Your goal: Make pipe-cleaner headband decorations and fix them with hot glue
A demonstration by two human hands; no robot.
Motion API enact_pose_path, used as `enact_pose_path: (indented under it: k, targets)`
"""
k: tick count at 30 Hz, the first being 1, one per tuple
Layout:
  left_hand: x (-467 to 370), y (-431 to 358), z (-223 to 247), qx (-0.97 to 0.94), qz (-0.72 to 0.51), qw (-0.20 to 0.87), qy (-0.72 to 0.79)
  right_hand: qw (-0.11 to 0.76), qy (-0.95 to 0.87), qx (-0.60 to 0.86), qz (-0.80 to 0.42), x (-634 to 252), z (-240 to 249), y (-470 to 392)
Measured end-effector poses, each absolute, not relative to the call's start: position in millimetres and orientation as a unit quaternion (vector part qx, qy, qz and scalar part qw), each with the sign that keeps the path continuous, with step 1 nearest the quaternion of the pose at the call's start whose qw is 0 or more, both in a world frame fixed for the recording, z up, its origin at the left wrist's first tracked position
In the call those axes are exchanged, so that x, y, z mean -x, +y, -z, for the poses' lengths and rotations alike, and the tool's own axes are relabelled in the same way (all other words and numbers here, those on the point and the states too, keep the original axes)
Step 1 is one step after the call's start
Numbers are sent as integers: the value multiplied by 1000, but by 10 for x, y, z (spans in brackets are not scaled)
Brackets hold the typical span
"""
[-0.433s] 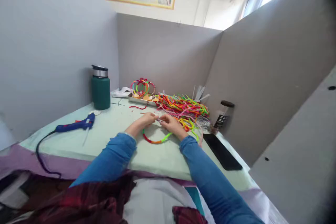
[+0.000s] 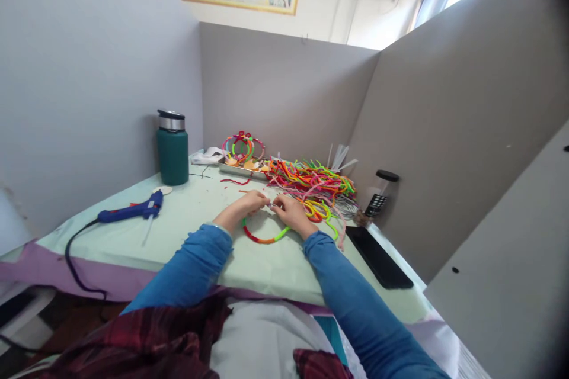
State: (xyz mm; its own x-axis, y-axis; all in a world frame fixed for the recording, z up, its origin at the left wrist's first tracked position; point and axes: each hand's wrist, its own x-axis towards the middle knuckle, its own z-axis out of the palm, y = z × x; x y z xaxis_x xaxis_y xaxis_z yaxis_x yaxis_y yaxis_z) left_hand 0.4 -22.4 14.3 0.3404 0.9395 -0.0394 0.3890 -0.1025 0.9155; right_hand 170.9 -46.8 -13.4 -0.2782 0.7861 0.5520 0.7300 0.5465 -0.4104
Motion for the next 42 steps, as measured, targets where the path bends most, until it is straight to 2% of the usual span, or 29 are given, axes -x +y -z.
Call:
enact_pose_path:
  k: [12, 24, 27, 32, 37, 42]
  targets:
    - [-19, -238, -202, -651, -281, 511, 485, 345, -795, 498, -18, -1692, 103, -509]
    - [-5, -220, -154, -678, -277, 504, 457, 353, -789, 502, -4, -1666, 74, -566]
    - [-7, -237, -157, -691, -273, 487, 459, 366, -782, 500, -61, -1671, 75, -540]
    - [-10, -258, -159, -732, -277, 449, 431, 370, -751, 489, -247, -1698, 47, -501]
    - [-26, -279, -167, -762, -281, 409, 415, 398, -697, 471, -367, -1723, 46, -477]
    - [-42, -315, -197, -766, -294, 410, 399, 400, -629, 449, -493, -1732, 14, -473]
